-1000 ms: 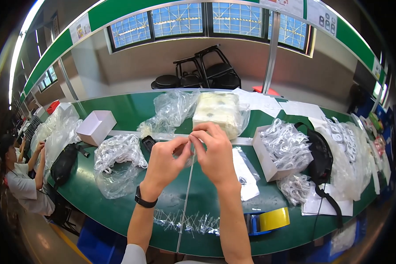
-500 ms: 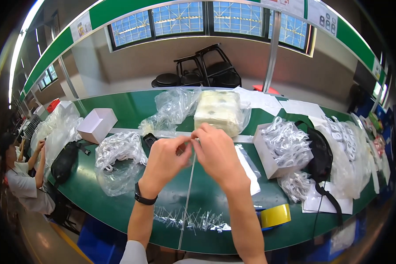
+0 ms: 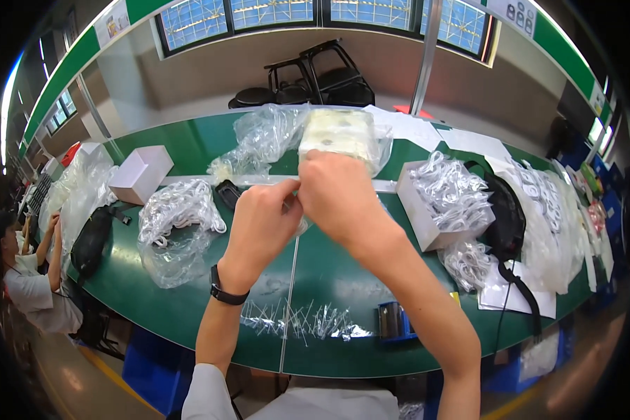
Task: Placing small black components into individual clear plastic bags at a factory workbench.
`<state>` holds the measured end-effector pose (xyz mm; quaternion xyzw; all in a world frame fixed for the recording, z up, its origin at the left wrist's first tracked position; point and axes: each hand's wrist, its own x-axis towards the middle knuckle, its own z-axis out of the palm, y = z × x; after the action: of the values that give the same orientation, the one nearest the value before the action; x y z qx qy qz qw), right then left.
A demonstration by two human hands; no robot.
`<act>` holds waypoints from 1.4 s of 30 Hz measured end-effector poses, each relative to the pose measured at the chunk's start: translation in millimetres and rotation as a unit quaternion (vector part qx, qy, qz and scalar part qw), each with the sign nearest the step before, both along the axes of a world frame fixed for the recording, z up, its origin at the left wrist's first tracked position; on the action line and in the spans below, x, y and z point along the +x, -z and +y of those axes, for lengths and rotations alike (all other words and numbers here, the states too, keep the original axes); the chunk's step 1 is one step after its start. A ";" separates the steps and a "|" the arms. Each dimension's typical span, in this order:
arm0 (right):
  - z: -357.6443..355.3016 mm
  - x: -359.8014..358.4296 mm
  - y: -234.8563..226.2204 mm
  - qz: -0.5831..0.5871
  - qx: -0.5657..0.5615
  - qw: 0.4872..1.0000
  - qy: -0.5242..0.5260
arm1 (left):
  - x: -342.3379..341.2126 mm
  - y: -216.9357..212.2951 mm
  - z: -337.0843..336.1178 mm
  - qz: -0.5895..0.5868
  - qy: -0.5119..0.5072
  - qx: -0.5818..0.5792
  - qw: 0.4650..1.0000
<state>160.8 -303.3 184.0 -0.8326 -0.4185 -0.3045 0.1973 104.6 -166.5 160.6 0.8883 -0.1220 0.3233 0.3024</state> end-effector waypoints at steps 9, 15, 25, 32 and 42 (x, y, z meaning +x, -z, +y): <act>-40.9 10.0 11.4 0.366 0.214 0.903 -0.067 | -2.2 9.2 -15.5 0.070 0.076 -0.169 0.980; -68.6 32.1 11.4 0.408 0.262 0.874 -0.019 | 5.8 22.7 -29.3 0.044 0.049 -0.208 0.976; -116.6 5.3 33.2 0.348 0.252 0.903 0.004 | 6.6 4.4 -6.2 0.051 0.075 -0.341 0.936; -114.4 -84.6 109.2 0.289 -0.056 0.948 -0.122 | 10.1 3.4 5.8 0.061 0.061 -0.341 0.936; -120.9 -112.3 132.1 0.172 -0.251 0.929 -0.210 | 6.3 -0.7 -0.2 0.096 0.069 -0.304 0.945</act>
<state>48.5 -424.2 51.8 -0.7877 -0.6061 0.0065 0.1101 110.9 -166.7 161.2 0.7706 -0.0493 0.2367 0.5898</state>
